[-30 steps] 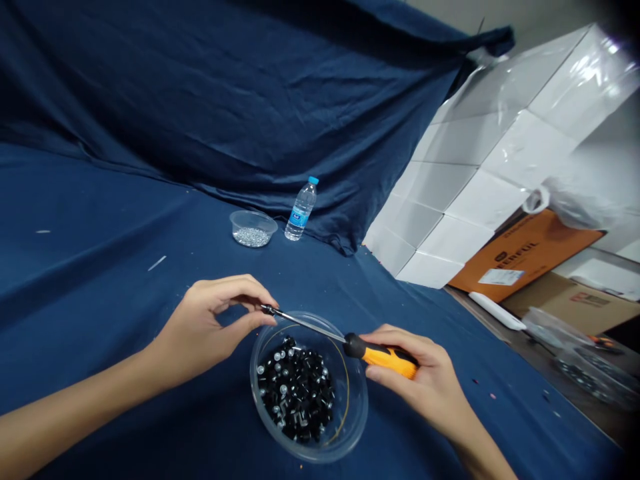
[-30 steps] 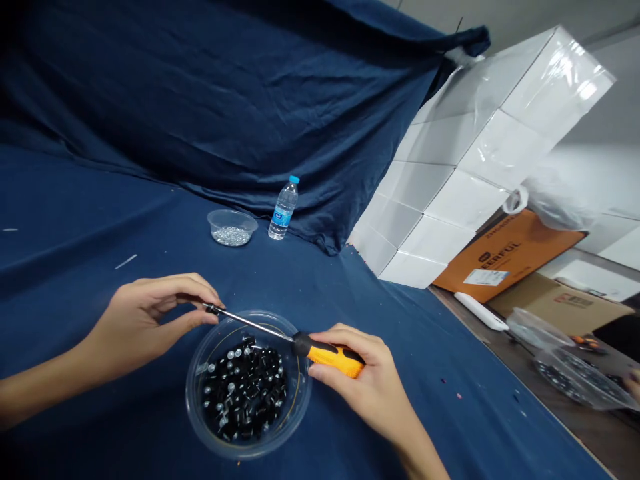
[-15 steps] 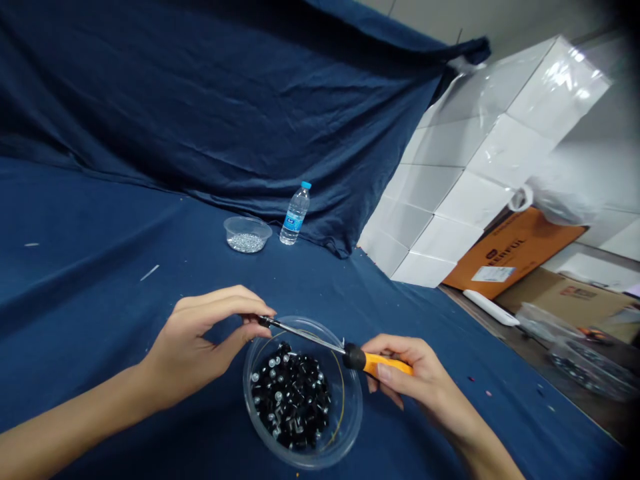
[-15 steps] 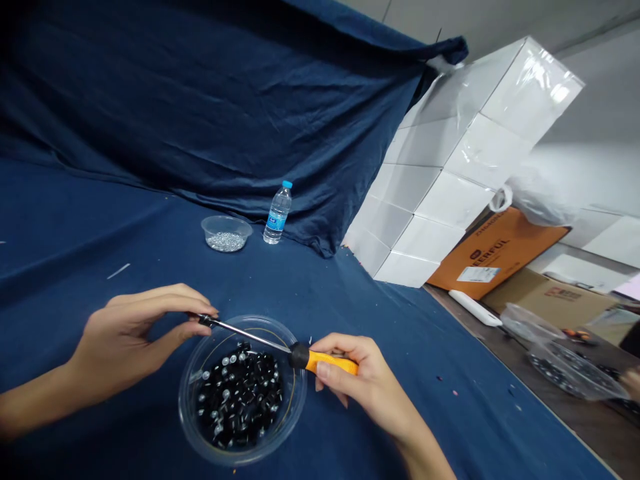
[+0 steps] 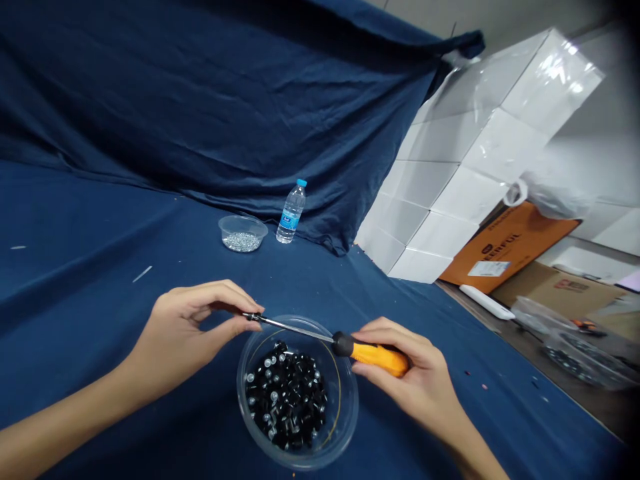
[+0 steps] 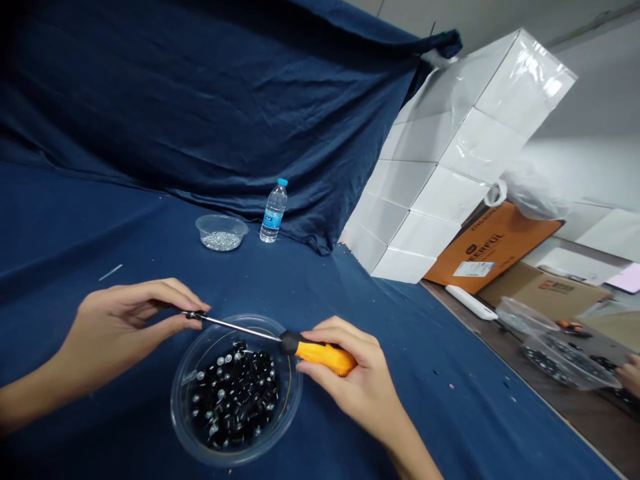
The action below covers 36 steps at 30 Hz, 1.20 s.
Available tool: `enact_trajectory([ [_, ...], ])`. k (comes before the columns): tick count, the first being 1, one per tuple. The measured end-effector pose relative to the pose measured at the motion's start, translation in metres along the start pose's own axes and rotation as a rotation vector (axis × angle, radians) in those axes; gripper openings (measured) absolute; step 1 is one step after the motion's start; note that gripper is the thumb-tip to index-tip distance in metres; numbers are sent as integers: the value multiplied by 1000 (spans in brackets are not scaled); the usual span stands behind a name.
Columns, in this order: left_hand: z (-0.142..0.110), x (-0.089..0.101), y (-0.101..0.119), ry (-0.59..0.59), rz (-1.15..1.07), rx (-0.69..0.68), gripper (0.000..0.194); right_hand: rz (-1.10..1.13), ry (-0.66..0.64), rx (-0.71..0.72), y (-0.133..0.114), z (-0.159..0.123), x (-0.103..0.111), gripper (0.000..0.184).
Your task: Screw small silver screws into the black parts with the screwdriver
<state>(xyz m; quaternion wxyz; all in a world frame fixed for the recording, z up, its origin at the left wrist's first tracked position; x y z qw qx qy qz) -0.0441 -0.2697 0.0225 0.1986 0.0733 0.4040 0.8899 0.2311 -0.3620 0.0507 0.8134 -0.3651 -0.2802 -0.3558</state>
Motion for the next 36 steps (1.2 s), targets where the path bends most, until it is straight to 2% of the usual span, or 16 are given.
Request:
enact_trajectory([
  [4, 0, 0, 1, -20, 24, -45, 17, 22, -49, -58, 3, 1, 1, 19],
  [7, 0, -2, 4, -59, 83, -96, 18, 159, -160, -198, 11, -1, -1, 17],
  [10, -1, -4, 6, -103, 98, -128, 17, 372, -273, -379, 22, -6, -6, 25],
  [12, -1, -5, 4, -112, 93, -109, 15, 450, -308, -445, 27, -9, -9, 30],
  [15, -1, -4, -3, -74, 89, -15, 9, 416, -295, -413, 30, -9, -11, 32],
  [19, -2, 0, -13, 0, 46, 119, 4, 404, -279, -345, 27, -9, -11, 52],
  [21, -4, 1, -16, 30, 30, 146, 7, 428, -282, -333, 28, -9, -11, 46],
  [24, -7, 2, -17, 39, 53, 147, 9, 401, -204, -316, 32, -8, -7, 32],
  [27, -11, 1, -18, 50, 83, 142, 13, 405, -131, -371, 40, -8, -6, 29],
  [31, -16, 0, -20, 73, 65, 139, 19, 517, -154, -473, 45, -10, -12, 34],
  [36, -16, 0, -20, 104, 46, 128, 21, 565, -194, -484, 43, -11, -17, 35],
])
Point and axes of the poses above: each hand's wrist, its own z-axis towards the middle knuckle, its own x-axis out of the back of the hand, y = z × x, the point moved 4 cm from there along z, towards the middle knuckle, and after that the axes turned 14 degrees about -z, right-handed, at the moved point
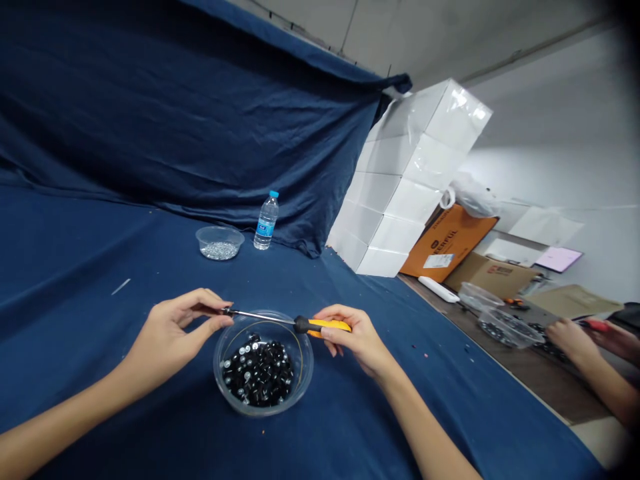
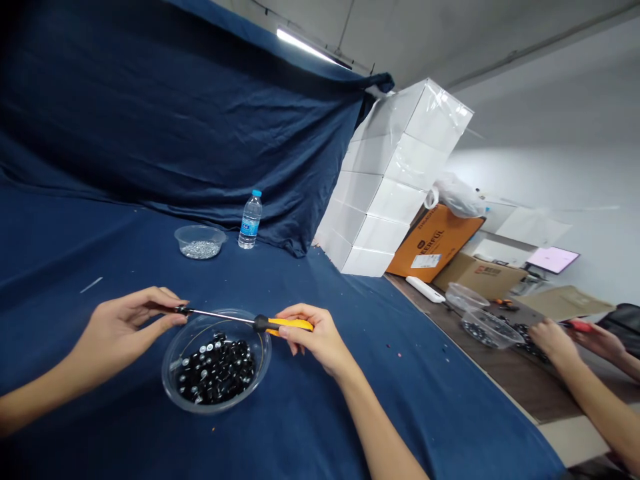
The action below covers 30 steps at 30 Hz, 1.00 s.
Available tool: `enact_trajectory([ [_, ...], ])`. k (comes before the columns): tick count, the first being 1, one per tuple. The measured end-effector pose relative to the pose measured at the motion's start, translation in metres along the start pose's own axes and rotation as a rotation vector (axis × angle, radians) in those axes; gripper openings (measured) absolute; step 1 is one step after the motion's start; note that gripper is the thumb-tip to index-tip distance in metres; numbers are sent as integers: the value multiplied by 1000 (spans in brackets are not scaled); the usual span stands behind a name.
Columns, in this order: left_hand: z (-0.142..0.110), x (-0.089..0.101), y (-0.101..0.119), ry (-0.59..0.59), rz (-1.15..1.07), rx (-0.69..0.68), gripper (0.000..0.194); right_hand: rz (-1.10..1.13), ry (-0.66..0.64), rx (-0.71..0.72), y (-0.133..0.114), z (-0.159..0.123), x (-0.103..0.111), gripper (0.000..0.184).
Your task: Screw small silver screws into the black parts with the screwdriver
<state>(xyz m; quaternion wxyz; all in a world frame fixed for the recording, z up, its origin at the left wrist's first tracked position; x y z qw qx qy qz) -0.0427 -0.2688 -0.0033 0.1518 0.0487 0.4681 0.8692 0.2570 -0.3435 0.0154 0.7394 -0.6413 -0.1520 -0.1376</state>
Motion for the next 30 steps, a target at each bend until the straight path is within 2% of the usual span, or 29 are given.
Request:
enact_trajectory([
  [5, 1, -1, -1, 3, -8, 7, 20, 28, -69, -11, -2, -2, -5, 40],
  [9, 0, -1, -6, 42, -29, 61, 26, -1, -11, 37, -6, -3, -3, 53],
  [13, 0, -3, -6, 22, -27, 72, 25, -1, 88, 25, -4, -3, 2, 37],
  [15, 0, -4, -5, -2, -22, 74, 23, 13, 100, 12, -2, -2, 4, 35],
  [18, 0, -5, -3, -22, -36, 66, 20, 31, 70, -11, 1, -1, 5, 33],
  [25, 1, -8, 3, -33, -33, 2, 16, 67, -93, -66, 1, -2, 0, 35],
  [30, 0, -5, 1, 1, -28, 38, 21, 48, -85, -34, 0, -3, -5, 54],
])
Point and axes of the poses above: each hand's wrist, its own z-axis towards the middle knuckle, its own x-axis out of the back of the hand, y = z × x, the point moved 4 cm from there along z, towards the middle knuckle, and after that the axes turned 14 degrees about -z, right-handed, at the moved point
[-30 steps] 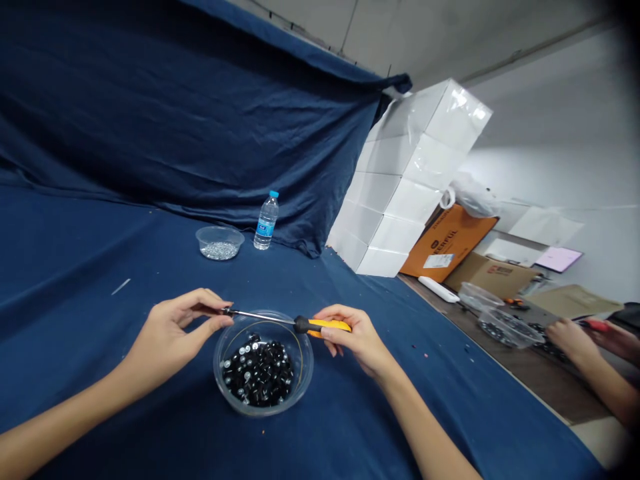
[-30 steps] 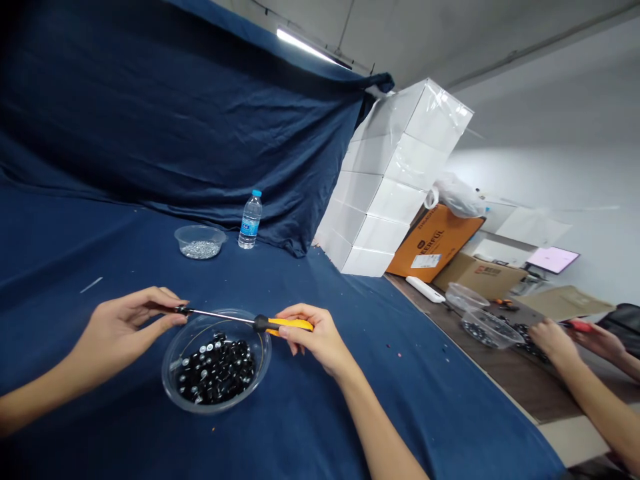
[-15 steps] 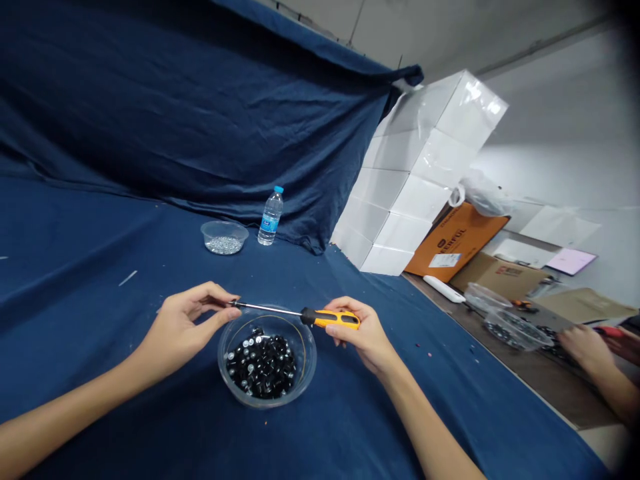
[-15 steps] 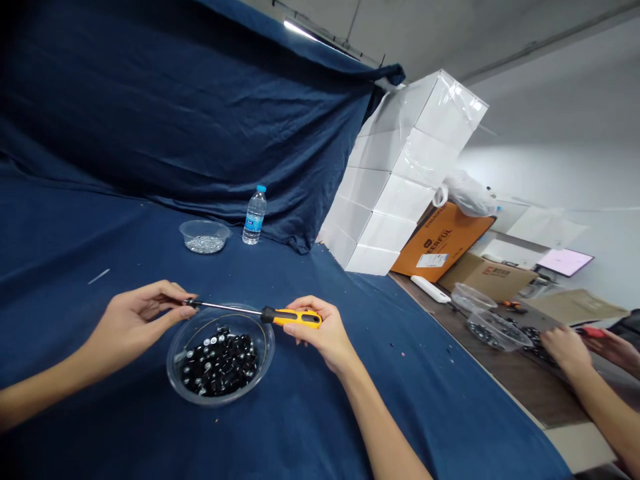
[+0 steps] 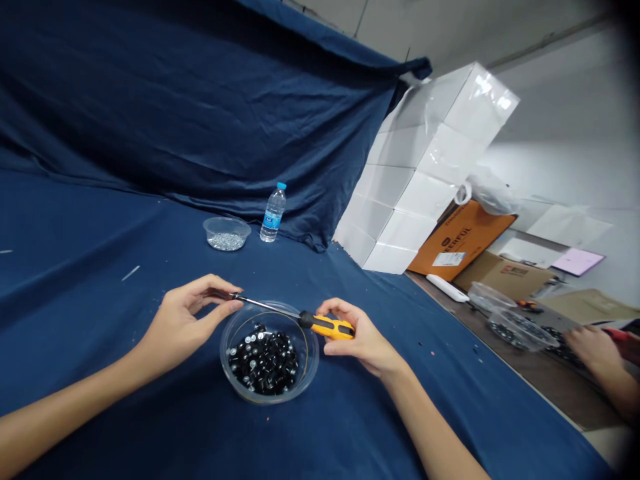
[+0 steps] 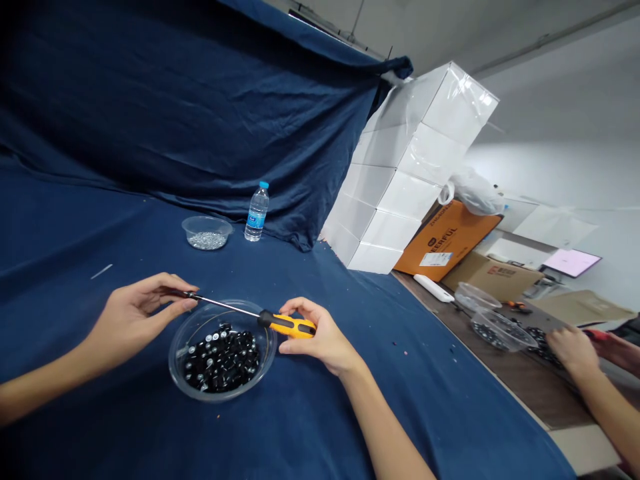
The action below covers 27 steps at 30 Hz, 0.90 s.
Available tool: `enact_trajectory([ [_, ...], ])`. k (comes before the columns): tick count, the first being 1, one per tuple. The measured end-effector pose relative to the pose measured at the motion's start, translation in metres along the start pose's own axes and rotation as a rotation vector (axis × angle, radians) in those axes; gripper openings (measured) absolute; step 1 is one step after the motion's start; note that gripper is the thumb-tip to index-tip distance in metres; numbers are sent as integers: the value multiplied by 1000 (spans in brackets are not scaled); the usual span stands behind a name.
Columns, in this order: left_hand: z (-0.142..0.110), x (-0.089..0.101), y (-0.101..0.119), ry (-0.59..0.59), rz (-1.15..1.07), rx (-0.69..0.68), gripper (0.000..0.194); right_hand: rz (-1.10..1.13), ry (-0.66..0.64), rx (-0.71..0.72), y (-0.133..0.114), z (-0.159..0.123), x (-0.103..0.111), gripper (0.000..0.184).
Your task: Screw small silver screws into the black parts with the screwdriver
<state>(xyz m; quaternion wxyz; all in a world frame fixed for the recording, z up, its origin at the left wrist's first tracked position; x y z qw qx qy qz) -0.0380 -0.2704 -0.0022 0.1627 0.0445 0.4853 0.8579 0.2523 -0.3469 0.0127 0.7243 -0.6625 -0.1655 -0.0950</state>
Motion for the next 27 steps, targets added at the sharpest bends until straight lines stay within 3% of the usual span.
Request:
enact_trajectory([
  [5, -1, -2, 0, -25, 25, -28, 16, -24, 103, -8, 3, 3, 3, 38],
  [10, -3, -4, 3, -73, 16, -78, 10, -24, 109, -28, 4, 4, 10, 36],
  [17, -5, -3, 3, -77, 57, -126, 10, 48, -37, -55, 7, 3, 8, 35],
  [23, -3, -5, 2, -66, 105, -59, 18, 56, -155, -43, 5, 0, 3, 37],
  [27, -2, -8, 3, -142, 150, -15, 18, 56, -209, -16, 5, -2, 0, 41],
])
Point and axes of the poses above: each hand's wrist, its own z-axis towards the middle knuckle, its own x-axis out of the back of the hand, y = z × x, the point moved 4 cm from there along z, towards the middle knuckle, and after that the axes turned 14 degrees about -z, right-handed, at the moved point
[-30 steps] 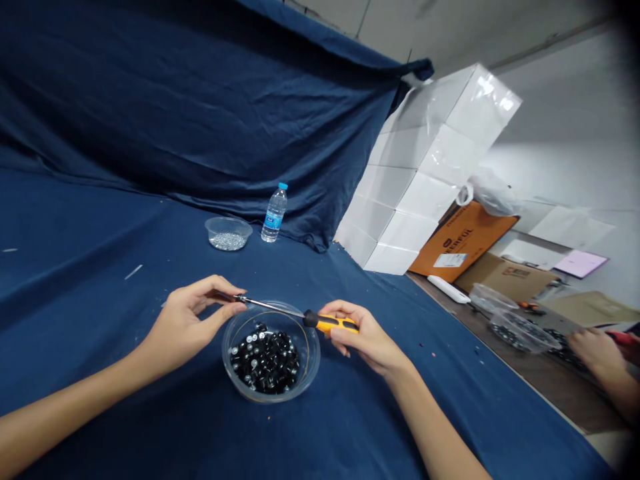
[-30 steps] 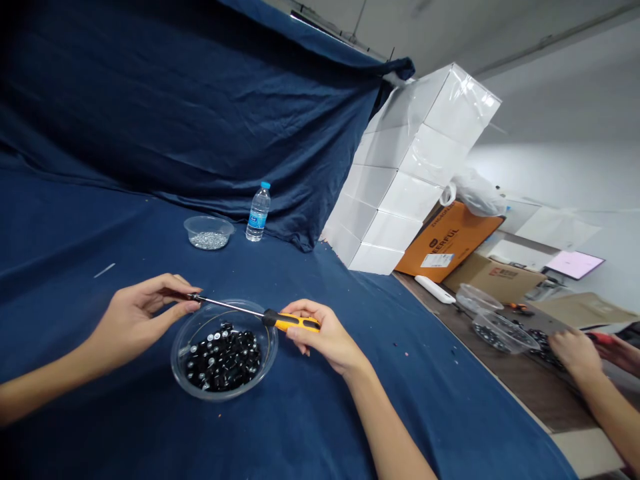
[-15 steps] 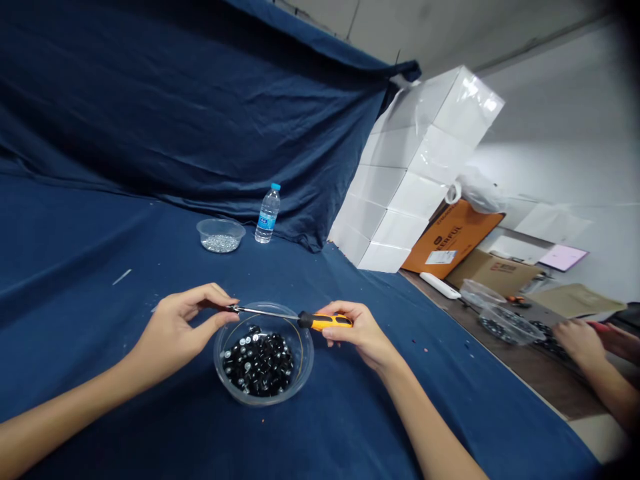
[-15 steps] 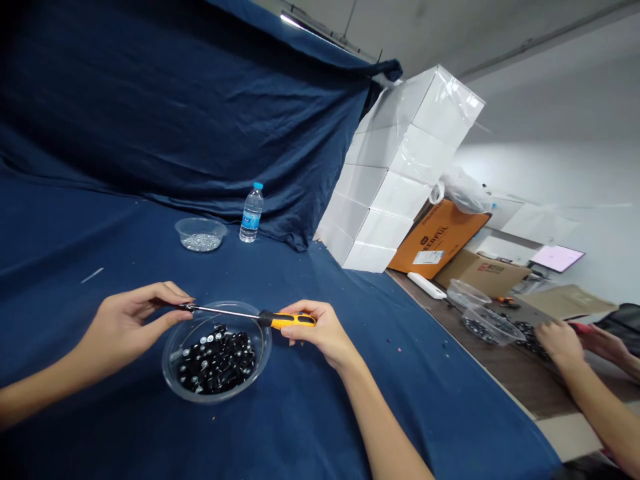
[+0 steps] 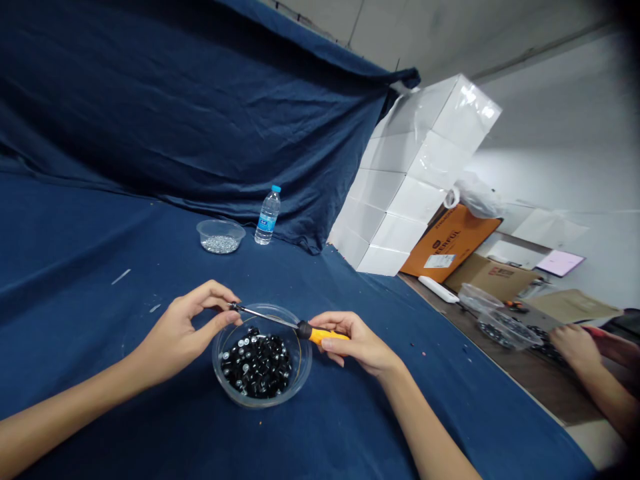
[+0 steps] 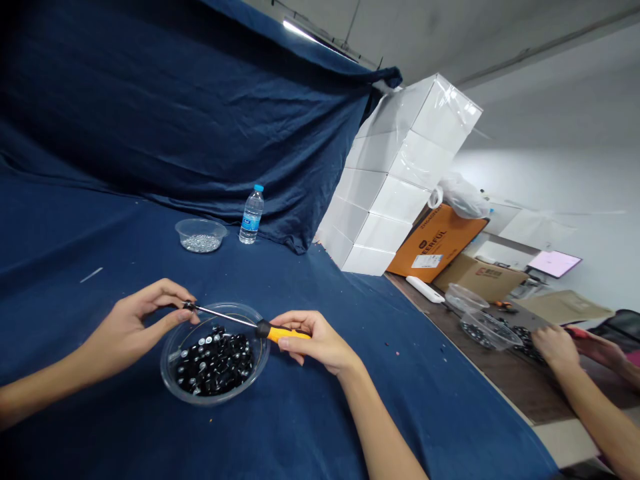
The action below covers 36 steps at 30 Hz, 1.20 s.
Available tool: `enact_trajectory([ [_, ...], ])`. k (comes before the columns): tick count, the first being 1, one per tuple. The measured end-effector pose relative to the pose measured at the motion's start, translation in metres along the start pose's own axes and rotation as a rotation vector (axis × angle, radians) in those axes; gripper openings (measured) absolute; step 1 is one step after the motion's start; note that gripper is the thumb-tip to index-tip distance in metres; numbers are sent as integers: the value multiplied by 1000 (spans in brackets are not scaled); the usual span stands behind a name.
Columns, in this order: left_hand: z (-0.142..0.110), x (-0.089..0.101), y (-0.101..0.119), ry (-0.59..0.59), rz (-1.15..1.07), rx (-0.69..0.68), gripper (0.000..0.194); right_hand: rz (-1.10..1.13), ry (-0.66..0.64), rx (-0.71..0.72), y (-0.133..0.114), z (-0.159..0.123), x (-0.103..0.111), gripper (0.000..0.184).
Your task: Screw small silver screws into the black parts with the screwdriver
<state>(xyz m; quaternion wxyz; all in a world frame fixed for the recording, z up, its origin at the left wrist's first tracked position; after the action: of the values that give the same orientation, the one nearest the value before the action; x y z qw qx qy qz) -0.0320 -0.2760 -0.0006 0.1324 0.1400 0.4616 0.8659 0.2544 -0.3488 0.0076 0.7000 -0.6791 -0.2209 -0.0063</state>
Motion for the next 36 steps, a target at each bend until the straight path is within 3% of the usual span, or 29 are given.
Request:
enact_trajectory([
  [6, -1, -4, -4, -159, -98, 23, 13, -29, -80, 31, -5, -2, -7, 46],
  [19, 20, 3, -13, -36, -136, 115, 25, -96, 68, 31, -2, 11, -12, 48],
  [24, 21, 7, -16, 61, -109, 105, 29, -155, 84, 59, -8, 9, -13, 43],
  [29, 17, 10, -12, 111, -43, 67, 23, -388, 223, 77, -14, 3, -6, 35],
  [36, 14, 12, -7, 146, -86, 67, 24, -497, 411, 135, -17, 2, 0, 29],
])
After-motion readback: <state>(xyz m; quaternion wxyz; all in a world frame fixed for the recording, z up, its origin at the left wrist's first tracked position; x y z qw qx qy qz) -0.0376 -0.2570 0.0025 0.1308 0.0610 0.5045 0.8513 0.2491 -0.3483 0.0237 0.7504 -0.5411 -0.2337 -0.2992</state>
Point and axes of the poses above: each hand's wrist, its own z-axis towards the middle knuckle, its own x-axis out of the back of the hand, y = z × x, the point moved 4 cm from there along z, towards the middle knuckle, and after that the axes turned 14 degrees about -z, right-handed, at the moved point
